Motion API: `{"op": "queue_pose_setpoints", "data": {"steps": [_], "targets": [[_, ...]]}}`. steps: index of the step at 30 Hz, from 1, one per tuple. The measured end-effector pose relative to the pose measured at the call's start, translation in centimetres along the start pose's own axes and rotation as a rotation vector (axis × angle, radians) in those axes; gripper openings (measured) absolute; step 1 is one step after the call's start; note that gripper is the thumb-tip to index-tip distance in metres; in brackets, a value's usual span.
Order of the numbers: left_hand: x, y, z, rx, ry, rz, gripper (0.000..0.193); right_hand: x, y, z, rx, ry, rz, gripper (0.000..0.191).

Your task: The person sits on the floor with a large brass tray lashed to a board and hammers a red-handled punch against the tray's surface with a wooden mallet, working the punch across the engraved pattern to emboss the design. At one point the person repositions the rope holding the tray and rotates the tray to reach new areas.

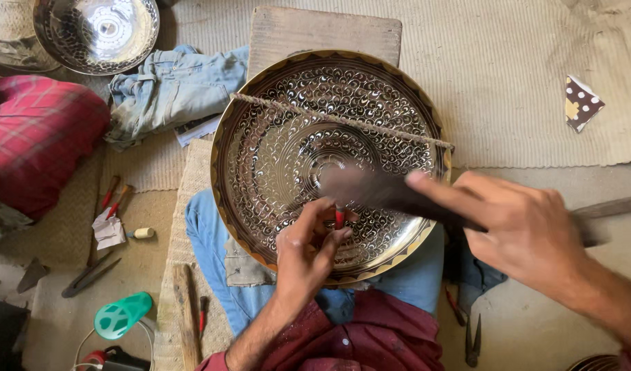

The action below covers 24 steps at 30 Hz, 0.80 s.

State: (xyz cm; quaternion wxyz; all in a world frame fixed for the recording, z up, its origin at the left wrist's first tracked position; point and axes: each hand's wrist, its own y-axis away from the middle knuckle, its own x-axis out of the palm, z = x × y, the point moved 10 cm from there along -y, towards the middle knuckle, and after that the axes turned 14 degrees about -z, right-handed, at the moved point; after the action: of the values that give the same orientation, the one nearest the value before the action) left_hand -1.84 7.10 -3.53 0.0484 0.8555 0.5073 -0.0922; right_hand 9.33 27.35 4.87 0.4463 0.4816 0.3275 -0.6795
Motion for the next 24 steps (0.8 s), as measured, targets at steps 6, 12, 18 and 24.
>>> {"op": "queue_pose_setpoints", "data": {"steps": [6, 12, 18, 24], "targets": [[-0.1, -0.1, -1.5, 0.070, 0.120, 0.004, 0.041, 0.1, -1.4, 0.3, -0.004, 0.062, 0.041, 0.100], [-1.6, -0.3, -0.5, -0.055, 0.020, -0.131, 0.040, -0.7, -2.0, 1.3, -0.085, 0.252, 0.030, 0.096], [-1.6, -0.3, -1.4, 0.043, 0.051, -0.126, 0.041, -3.5, -2.3, 4.5, -0.201, -0.182, -0.193, 0.099], [-1.3, -0.2, -1.5, 0.112, 0.088, -0.100, 0.038, 1.2, -1.9, 1.3, 0.029, 0.133, 0.186, 0.099]]}}
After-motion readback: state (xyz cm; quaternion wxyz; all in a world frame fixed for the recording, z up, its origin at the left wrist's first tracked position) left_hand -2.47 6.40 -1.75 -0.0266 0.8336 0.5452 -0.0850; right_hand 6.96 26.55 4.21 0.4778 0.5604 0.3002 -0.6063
